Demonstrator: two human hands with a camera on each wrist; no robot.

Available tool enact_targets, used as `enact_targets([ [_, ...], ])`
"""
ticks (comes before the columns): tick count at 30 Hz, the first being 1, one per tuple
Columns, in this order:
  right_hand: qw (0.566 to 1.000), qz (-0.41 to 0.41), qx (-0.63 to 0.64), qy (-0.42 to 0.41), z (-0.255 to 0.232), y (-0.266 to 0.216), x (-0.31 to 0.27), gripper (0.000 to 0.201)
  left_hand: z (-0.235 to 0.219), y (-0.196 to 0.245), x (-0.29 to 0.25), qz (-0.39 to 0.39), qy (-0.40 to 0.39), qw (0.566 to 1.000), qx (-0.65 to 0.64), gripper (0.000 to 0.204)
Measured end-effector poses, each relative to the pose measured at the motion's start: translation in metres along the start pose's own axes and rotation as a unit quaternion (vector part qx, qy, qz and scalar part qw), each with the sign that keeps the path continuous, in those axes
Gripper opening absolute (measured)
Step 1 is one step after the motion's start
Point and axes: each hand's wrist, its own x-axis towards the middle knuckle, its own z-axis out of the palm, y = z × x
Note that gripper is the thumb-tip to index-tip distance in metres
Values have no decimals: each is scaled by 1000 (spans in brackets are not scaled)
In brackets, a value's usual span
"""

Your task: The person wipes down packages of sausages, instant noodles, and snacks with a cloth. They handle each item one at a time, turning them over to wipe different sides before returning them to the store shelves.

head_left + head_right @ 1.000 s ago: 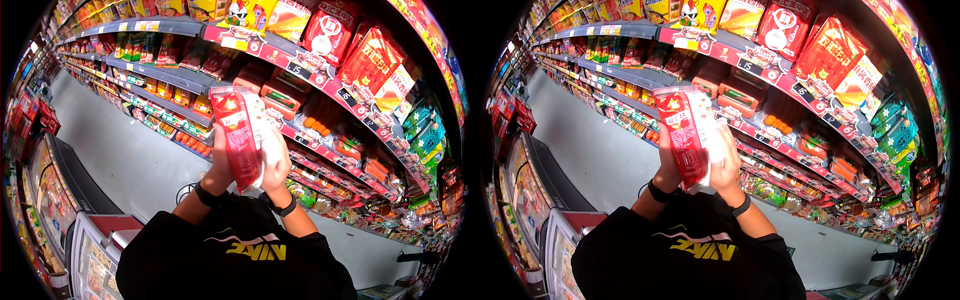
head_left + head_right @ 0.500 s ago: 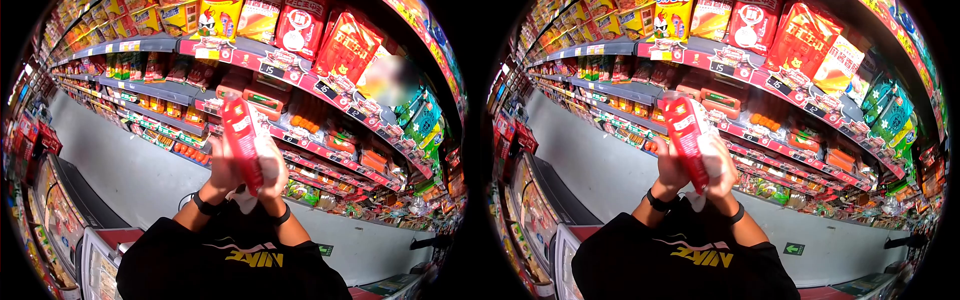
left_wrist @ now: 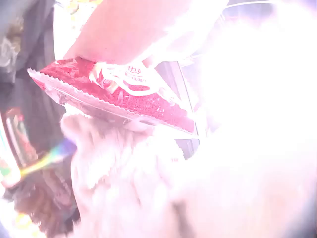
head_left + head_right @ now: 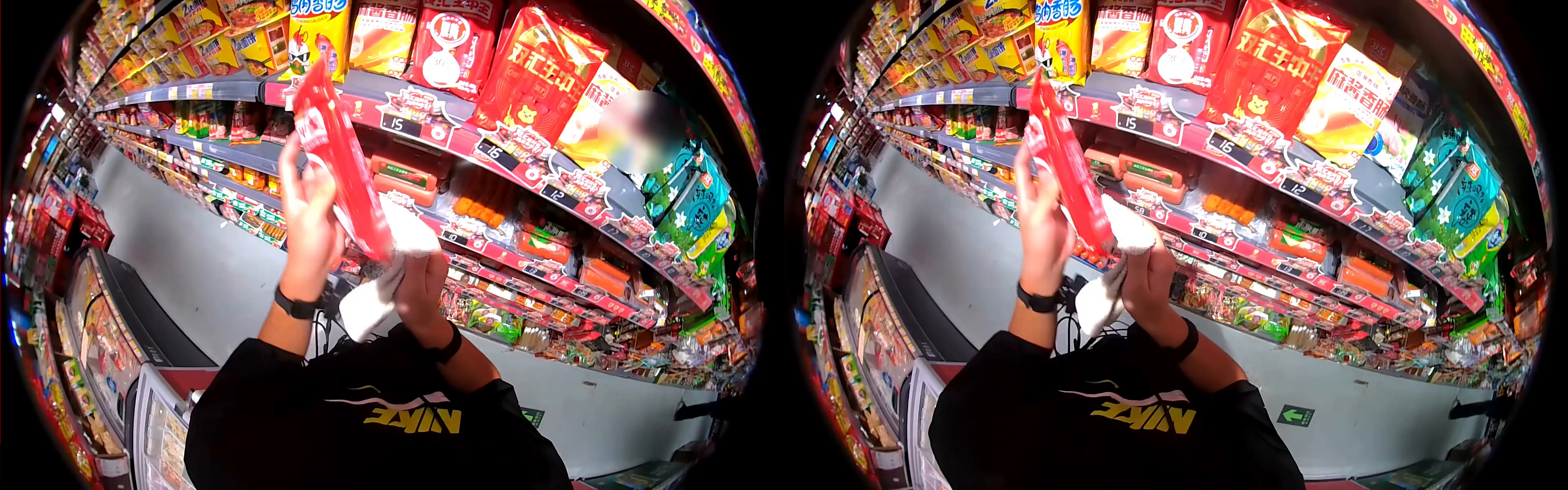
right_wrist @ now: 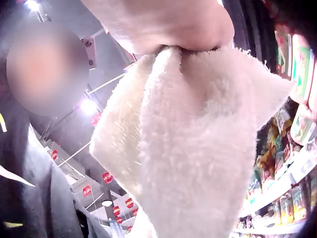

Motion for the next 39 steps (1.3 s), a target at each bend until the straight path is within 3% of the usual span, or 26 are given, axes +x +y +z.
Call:
enact_targets([
  [1, 1000, 1, 6, -4, -16, -4, 3, 32, 9, 7, 14, 29, -10, 999, 19, 62],
  [3, 959, 212, 162, -93, -48, -9, 3, 30, 19, 16, 46, 49, 12, 994, 99, 60],
  [4, 987, 120, 99, -30, -44, -11, 1, 30, 20, 20, 65, 51, 1, 992, 113, 59],
  [5, 995, 85, 58, -12, -55, -1, -3, 31, 22, 21, 82, 50, -8, 991, 126, 58],
  [8, 984, 151, 62, -66, -95, 8, -14, 32, 39, 16, 126, 91, -29, 981, 170, 53],
  [12, 992, 127, -24, -3, -127, 27, -32, 33, 70, 7, 158, 160, -66, 956, 239, 54],
  [15, 987, 152, -15, 56, -143, 24, -41, 34, 98, -12, 168, 190, -106, 967, 136, 55],
  [17, 992, 98, 16, 74, -151, 18, -34, 36, 98, -24, 177, 195, -84, 960, 180, 50],
  [19, 990, 113, 21, 87, -161, 19, -35, 36, 115, -22, 170, 204, -51, 904, 372, 50],
  [21, 993, 95, 13, 66, -170, 16, -34, 35, 125, -25, 165, 181, -69, 929, 314, 53],
  [23, 993, 95, 7, 65, -177, 14, -34, 35, 133, -32, 154, 191, -36, 921, 339, 56],
  [25, 993, 95, 3, 64, -180, 14, -33, 35, 98, -51, 197, 135, -96, 944, 286, 56],
  [31, 991, 101, 32, 76, -185, 21, -34, 35, 105, -44, 188, 101, -93, 933, 333, 61],
  [35, 991, 108, 28, 81, -182, 33, -34, 35, 89, -45, 193, 161, -104, 864, 465, 61],
  [37, 990, 114, 37, 70, -176, 38, -34, 35, 89, -40, 188, 114, -113, 874, 459, 58],
  [39, 989, 124, 44, 66, -168, 42, -33, 35, 82, -36, 185, 113, -126, 851, 496, 55],
])
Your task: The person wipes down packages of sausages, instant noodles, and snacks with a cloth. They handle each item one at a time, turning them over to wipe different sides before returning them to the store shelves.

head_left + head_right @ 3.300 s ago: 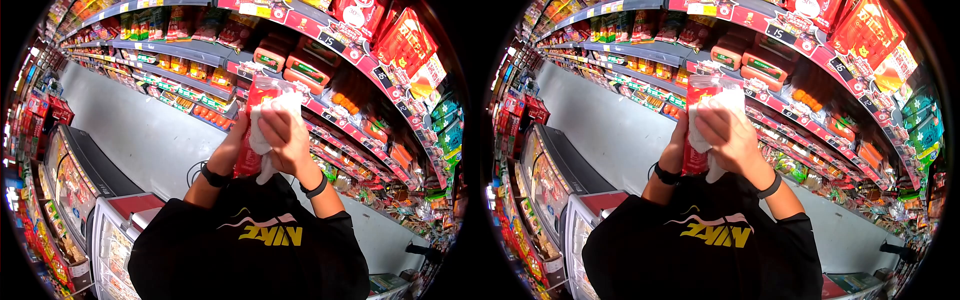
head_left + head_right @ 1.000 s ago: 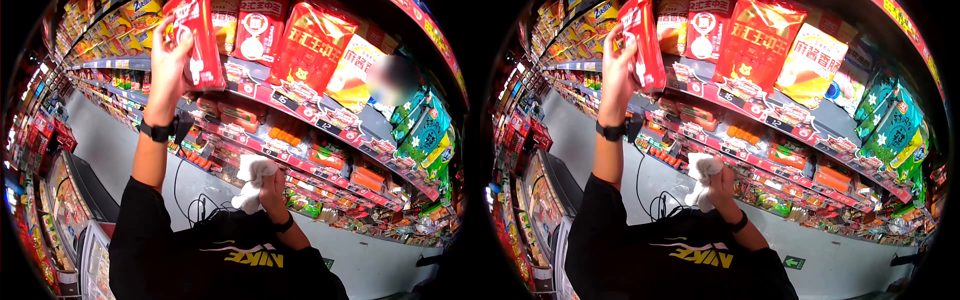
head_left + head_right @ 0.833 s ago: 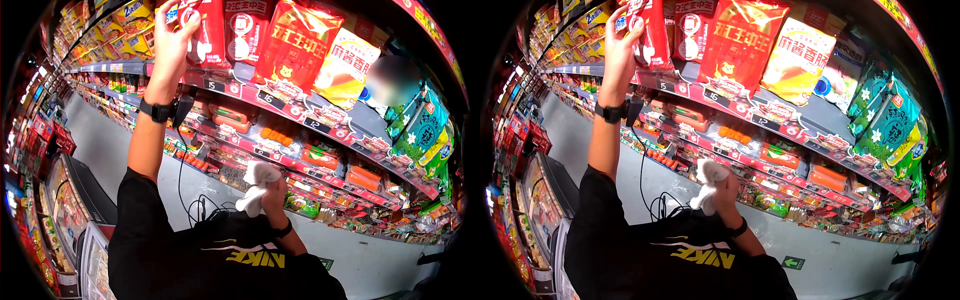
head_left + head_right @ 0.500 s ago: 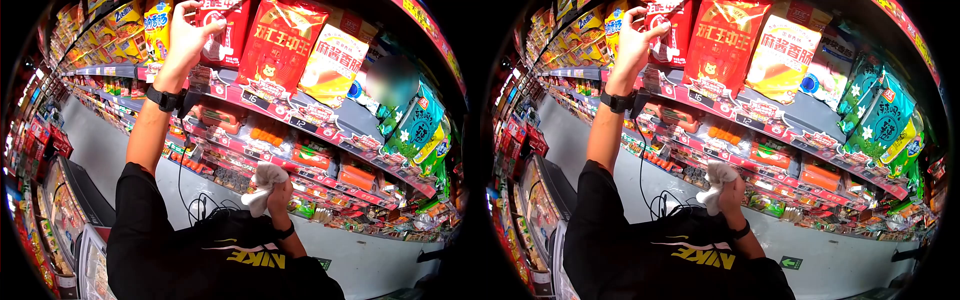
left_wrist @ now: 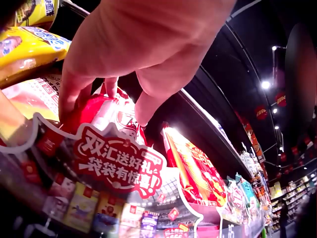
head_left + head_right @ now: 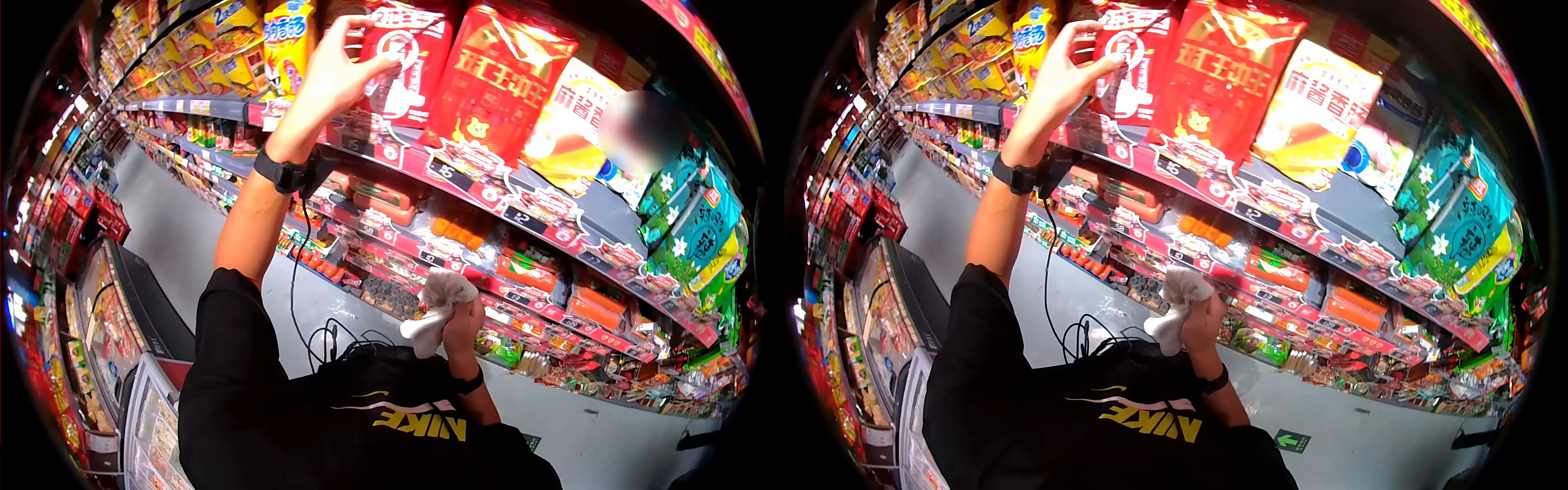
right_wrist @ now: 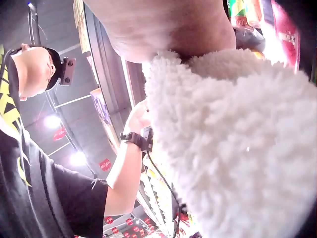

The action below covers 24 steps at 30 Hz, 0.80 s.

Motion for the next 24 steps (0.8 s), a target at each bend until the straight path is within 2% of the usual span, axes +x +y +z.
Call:
enact_targets([
  [2, 999, -3, -32, -5, 5, 10, 1, 35, -10, -16, -3, 125, 13, 986, 110, 50],
  [3, 998, -9, -64, -4, 7, 13, 2, 35, -13, -15, -8, 84, 26, 994, 61, 42],
  [4, 998, -10, -66, -4, 10, 15, 2, 35, -19, -16, -12, 83, 26, 994, 58, 42],
  [6, 992, -25, -119, -41, 21, 20, 3, 38, -36, -19, -18, 64, 51, 995, -49, 34],
  [7, 992, -25, -121, -40, 28, 23, 4, 38, -49, -20, -21, 24, 72, 995, -60, 28],
  [8, 993, -36, -109, -34, 35, 25, 4, 39, -62, -28, -20, 25, 93, 994, -61, 28],
  [10, 994, -48, -99, -28, 57, 26, 8, 40, -88, -56, -15, 88, 146, 985, 6, 25],
  [12, 999, 18, 5, -34, 83, 21, 13, 43, -107, -81, -11, 78, 145, 986, 37, 32],
  [14, 999, 43, -32, -1, 109, 23, 13, 45, -120, -105, -7, 47, 132, 986, 93, 42],
  [15, 997, 12, -78, 16, 117, 30, 13, 44, -123, -110, -4, 64, 116, 986, 101, 52],
  [16, 991, -20, -125, 33, 125, 38, 14, 44, -126, -114, -5, 20, 70, 991, 112, 60],
  [18, 990, -38, -135, 32, 142, 48, 14, 41, -127, -118, -2, 20, 59, 993, 105, 68],
  [19, 984, -57, -163, 34, 154, 50, 12, 41, -127, -118, -1, 64, 83, 989, 106, 75],
  [20, 978, -77, -190, 36, 166, 52, 12, 42, -127, -116, -2, 68, 100, 988, 93, 79],
  [22, 973, -83, -210, 41, 183, 56, 9, 41, -130, -117, 1, 34, 82, 990, 110, 87],
  [24, 976, -101, -180, 67, 195, 66, 1, 37, -129, -118, 5, 53, 94, 989, 96, 85],
])
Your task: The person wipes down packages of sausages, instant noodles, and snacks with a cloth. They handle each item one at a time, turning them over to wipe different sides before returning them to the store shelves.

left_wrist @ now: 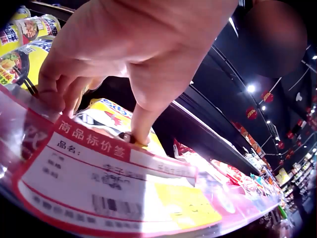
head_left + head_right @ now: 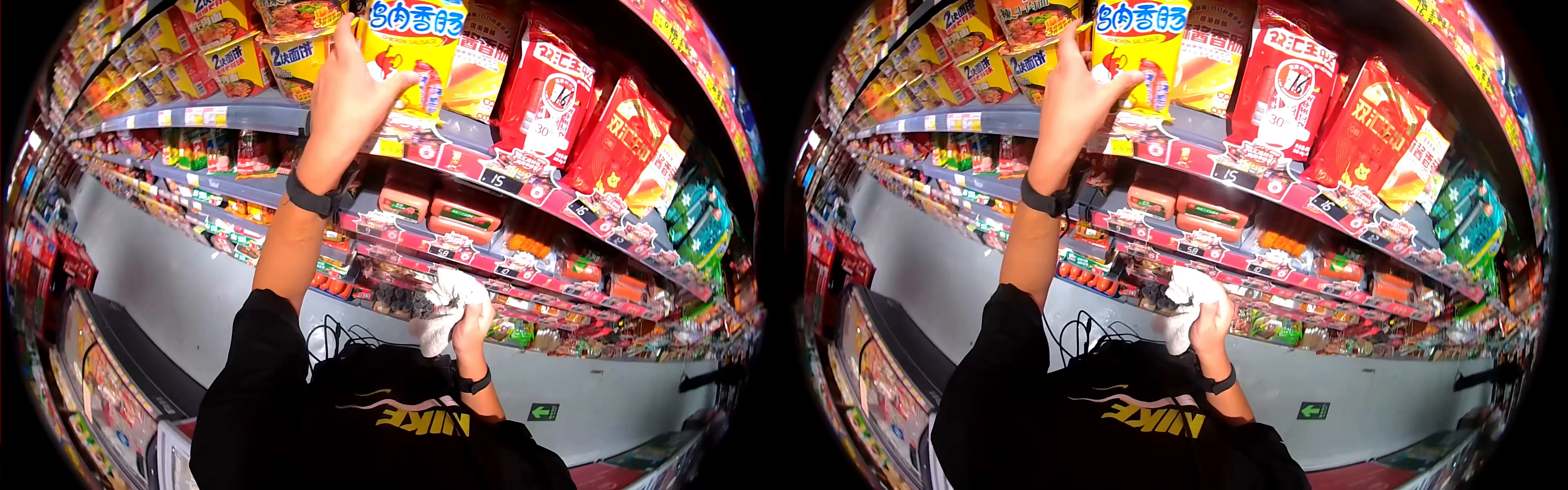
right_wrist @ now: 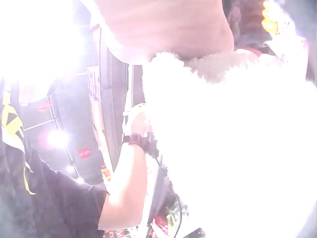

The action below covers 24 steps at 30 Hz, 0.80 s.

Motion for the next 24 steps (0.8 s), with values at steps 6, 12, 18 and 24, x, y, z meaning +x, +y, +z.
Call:
enact_targets([
  [6, 994, -35, -57, 89, 25, -3, -34, 35, 7, -8, 2, 72, 51, 993, 74, 81],
  [12, 984, -17, -70, 161, 38, -7, -56, 36, 8, -7, 10, 45, -16, 998, 52, 84],
  [18, 984, -30, -46, 171, 54, -17, -60, 36, -3, 10, 12, 34, -50, 998, -24, 84],
  [24, 976, -70, -70, 194, 53, -18, -61, 36, -5, 31, 15, 115, -4, 986, -124, 55],
])
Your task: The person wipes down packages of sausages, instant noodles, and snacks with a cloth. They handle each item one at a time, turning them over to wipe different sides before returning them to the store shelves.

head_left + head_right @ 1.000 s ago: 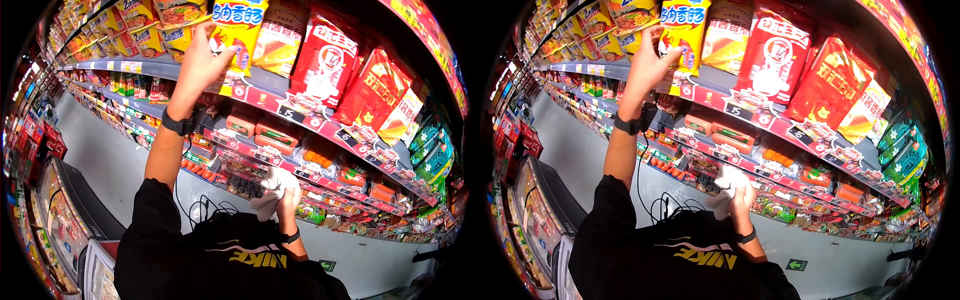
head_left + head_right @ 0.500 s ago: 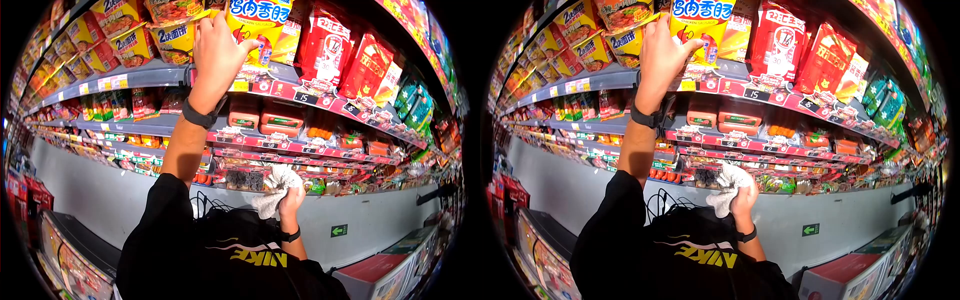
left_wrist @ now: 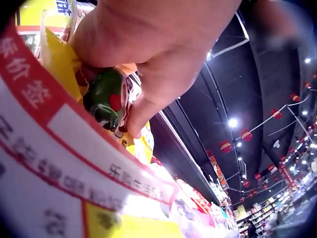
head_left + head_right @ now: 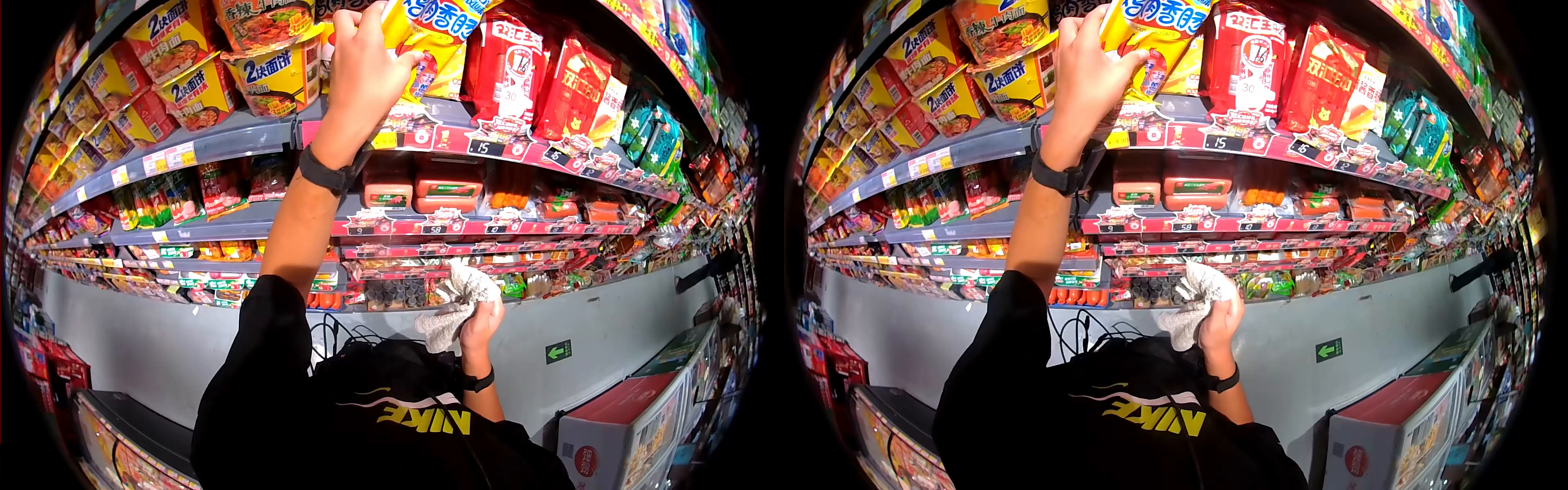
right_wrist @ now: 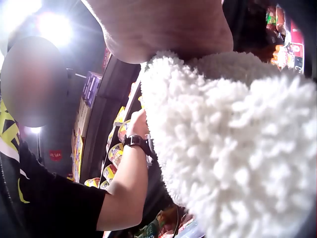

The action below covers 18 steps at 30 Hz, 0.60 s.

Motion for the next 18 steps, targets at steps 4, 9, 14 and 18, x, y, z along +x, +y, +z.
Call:
enact_targets([
  [4, 1000, -8, 4, 9, -1, -2, 1, 37, 0, 4, 5, -8, 40, 998, -54, 54],
  [9, 1000, -17, -5, -4, -2, -14, 4, 37, -6, 3, 12, -45, 45, 986, -154, 39],
  [14, 1000, -24, 5, 0, -1, -24, 2, 37, -19, -25, 14, -212, -152, 862, -434, 46],
  [18, 996, -39, 68, 46, 11, -48, 4, 38, -20, -28, -4, -249, -135, 819, -499, 30],
])
